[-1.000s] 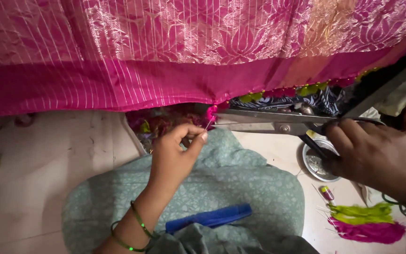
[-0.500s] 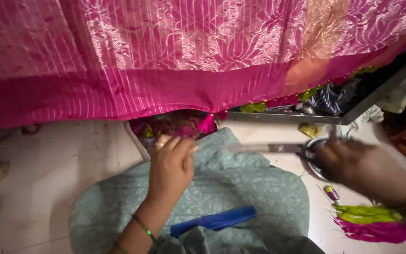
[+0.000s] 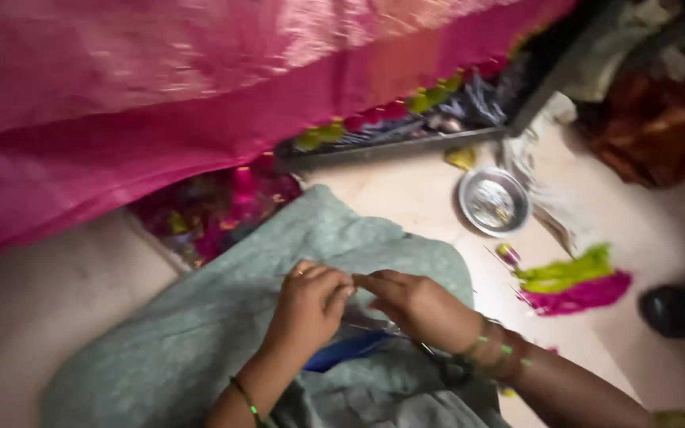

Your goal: The person sits on the floor with a pink sari across their lap and attaches pink and green fabric tassels along its border, knotting each tassel by hand and trimming excess with scissors. They use a blue comb-like tool to smooth the tassel strands and a needle to help secure them.

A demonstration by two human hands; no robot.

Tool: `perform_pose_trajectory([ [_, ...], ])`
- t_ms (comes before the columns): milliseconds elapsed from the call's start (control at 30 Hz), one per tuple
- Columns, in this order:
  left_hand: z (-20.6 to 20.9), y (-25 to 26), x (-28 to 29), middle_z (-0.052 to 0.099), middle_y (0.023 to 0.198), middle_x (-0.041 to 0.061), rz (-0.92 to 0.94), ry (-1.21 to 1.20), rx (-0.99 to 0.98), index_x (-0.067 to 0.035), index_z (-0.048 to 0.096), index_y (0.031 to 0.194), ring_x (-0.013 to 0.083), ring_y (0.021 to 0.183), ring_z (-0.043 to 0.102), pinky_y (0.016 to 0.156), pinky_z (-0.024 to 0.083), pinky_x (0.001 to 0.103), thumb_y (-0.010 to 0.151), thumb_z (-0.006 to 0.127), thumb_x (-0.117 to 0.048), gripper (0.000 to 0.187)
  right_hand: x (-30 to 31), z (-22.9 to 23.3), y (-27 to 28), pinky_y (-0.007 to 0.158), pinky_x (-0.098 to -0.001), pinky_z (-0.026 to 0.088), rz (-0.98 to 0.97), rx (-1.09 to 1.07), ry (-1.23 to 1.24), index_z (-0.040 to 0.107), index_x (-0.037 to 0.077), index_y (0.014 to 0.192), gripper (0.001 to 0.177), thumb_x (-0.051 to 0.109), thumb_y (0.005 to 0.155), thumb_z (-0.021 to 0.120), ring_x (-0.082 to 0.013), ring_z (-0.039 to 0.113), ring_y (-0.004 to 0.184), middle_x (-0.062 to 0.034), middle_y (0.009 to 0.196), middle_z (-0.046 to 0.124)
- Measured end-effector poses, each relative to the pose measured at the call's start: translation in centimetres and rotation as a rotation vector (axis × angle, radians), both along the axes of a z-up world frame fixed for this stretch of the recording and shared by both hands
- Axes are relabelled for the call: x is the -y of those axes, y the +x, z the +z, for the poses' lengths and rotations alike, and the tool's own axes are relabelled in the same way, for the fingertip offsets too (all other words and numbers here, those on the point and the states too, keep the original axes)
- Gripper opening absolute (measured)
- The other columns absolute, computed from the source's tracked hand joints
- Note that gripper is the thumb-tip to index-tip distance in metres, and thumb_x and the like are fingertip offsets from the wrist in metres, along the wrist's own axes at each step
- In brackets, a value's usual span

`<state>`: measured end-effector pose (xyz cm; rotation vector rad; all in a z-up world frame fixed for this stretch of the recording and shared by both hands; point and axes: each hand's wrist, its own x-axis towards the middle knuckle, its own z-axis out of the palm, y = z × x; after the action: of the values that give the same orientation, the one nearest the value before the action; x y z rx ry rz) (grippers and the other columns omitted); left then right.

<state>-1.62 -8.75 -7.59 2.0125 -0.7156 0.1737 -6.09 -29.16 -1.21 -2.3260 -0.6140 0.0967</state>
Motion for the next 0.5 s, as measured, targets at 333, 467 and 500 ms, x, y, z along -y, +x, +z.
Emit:
perform_pose_trajectory([
  [333, 1.4, 4.9, -4.6, 0.048, 0.151, 0.013, 0.305, -0.334, -0.418, -0.010, 0.039, 0.153, 0.0228, 0.133, 0.048, 0.099, 0.046, 0.037, 0.079, 0.081, -0.024, 0.087, 26.3, -26.0, 7.6, 0.066, -0.0444, 0.057, -0.691, 0.115, -0.100, 0.072, 0.006, 0.102, 0.026, 0.002, 0.081, 0.057, -0.0344, 0.073, 0.073, -0.0167, 0.087, 0.074],
  [467, 4.0, 8.2, -7.2, 0.056, 0.134, 0.008, -0.009, -0.955, -0.449, -0.002, 0.051, 0.133, 0.0152, 0.122, 0.054, 0.106, 0.045, 0.031, 0.102, 0.078, -0.020, 0.045, 36.1, -32.9, 9.1, 0.078, -0.0525, 0.055, -1.022, 0.088, -0.476, 0.079, 0.008, 0.098, 0.022, 0.026, 0.089, 0.071, -0.0427, 0.070, 0.087, -0.0233, 0.094, 0.073],
  [500, 2.7, 9.4, -8.3, 0.065, 0.111, 0.009, 0.027, -0.918, -0.480, 0.005, 0.063, 0.113, 0.0143, 0.108, 0.058, 0.101, 0.046, 0.031, 0.106, 0.080, -0.015, 0.028, 37.4, -33.1, 9.6, 0.082, -0.0527, 0.055, -0.996, 0.022, -0.577, 0.078, 0.005, 0.102, 0.030, 0.032, 0.093, 0.072, -0.0429, 0.070, 0.092, -0.0236, 0.098, 0.074],
])
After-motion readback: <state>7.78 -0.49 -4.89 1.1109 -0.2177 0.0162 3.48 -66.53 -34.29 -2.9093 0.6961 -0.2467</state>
